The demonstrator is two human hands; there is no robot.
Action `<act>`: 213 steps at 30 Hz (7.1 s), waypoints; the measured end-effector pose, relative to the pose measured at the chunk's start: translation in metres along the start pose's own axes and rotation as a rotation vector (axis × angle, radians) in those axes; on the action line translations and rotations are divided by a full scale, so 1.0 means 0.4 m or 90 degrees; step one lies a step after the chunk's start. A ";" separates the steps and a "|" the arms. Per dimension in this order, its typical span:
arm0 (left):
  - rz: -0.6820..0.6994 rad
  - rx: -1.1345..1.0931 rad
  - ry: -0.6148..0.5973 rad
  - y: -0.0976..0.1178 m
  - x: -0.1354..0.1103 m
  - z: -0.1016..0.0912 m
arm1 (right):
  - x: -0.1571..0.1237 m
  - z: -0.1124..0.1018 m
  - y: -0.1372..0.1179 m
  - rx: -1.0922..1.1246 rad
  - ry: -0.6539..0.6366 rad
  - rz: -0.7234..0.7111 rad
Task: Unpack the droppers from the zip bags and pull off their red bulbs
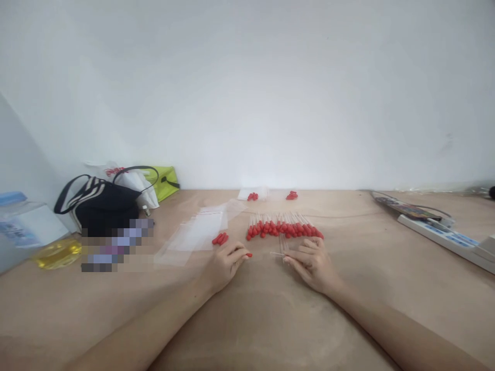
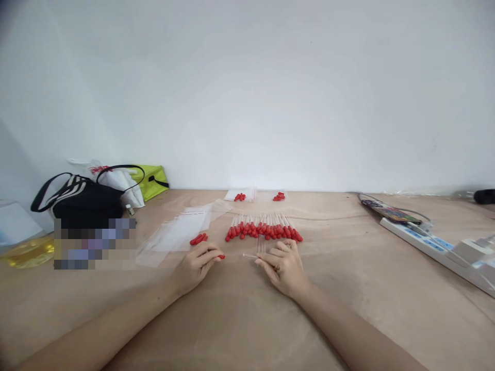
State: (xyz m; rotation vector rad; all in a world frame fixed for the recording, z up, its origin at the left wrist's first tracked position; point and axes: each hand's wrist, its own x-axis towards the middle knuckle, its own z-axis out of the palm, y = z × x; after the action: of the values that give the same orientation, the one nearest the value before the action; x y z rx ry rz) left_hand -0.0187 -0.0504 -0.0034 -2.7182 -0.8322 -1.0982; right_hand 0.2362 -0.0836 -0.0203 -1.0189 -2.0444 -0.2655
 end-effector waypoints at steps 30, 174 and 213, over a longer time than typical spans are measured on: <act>-0.539 -0.018 -0.076 -0.159 -0.006 -0.050 | 0.053 0.056 -0.044 -0.174 -0.079 0.079; -0.162 0.216 -0.034 -0.060 0.076 0.037 | 0.003 0.020 -0.015 -0.149 0.002 0.105; 0.163 0.106 0.131 0.016 0.057 0.030 | 0.032 0.040 -0.001 -0.069 -0.037 -0.043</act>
State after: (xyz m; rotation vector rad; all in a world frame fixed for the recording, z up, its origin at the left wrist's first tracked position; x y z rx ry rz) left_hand 0.0057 -0.0422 0.0037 -2.4397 -0.5041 -1.1689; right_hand 0.2222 -0.0685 -0.0210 -1.0355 -2.1390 -0.3886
